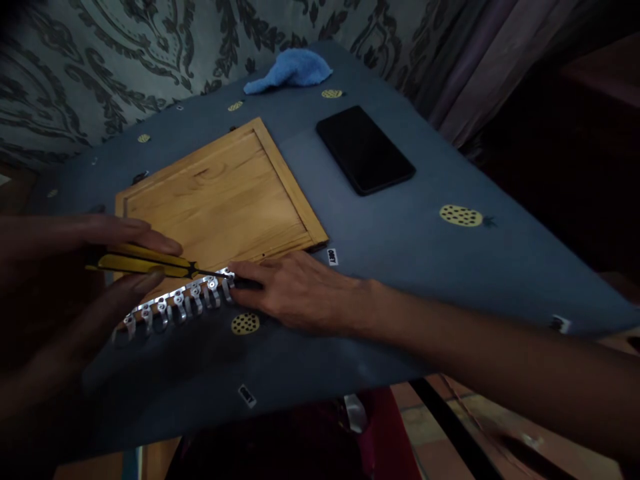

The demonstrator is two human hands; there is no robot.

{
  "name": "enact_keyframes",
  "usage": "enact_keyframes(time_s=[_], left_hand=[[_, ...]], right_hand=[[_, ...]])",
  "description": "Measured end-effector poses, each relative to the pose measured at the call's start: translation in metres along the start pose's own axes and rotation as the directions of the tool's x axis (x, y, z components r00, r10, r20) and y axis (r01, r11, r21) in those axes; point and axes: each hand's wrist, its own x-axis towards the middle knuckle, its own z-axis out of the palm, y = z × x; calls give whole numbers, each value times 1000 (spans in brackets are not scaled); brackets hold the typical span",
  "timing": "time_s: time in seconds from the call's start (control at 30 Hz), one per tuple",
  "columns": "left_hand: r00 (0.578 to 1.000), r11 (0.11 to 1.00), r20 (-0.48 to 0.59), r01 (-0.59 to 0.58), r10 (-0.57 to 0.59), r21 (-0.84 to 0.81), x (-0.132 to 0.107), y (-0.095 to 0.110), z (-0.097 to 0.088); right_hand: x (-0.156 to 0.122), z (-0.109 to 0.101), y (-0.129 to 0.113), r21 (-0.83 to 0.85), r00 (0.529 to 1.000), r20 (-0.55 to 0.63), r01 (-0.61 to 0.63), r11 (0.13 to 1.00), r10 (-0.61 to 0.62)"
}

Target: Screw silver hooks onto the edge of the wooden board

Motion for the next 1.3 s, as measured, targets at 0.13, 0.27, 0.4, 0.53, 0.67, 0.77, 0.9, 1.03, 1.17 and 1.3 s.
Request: enact_keyframes(time_s=[0.13,0.27,0.4,0.53,0.67,0.77,0.9,1.03,1.17,1.3], left_hand=[[988,987,3,-155,155,36,2,-3,5],[973,964,-58,-213,225,156,-1,-5,7],[988,978,-42,-142,150,153,-4,-5,3],[999,999,-17,47,-47,25,-6,-5,-2],[994,992,-27,109,-107,66,-5,-4,-2],[996,992,-59,-61,68,112,-5,-3,-2],[993,978,-58,-89,102,189,-5,-4,-3],[982,950,-14,-179,189,254,-2,-10,-1],[981,962,-51,-173,188,212,4,-18,5],[979,970,-81,-169,186,176,7,-19,8]], right_hand=[[0,0,0,-23,1000,-7,-1,1000,1],[0,-1,0,-49,1000,-15,-8,999,7],[0,-1,0,-56,1000,-13,1,998,-2],[0,-1,0,-60,1000,-11,-4,998,4],[0,-2,0,-64,1000,-11,-2,998,2],[0,-2,-1,-59,1000,15,-6,998,6],[0,-2,-1,-56,999,26,-24,998,25],[0,-2,0,-59,1000,-1,-12,998,12],[-1,0,0,-46,1000,-28,-10,999,9],[-1,1,0,-48,999,-31,-13,999,12]])
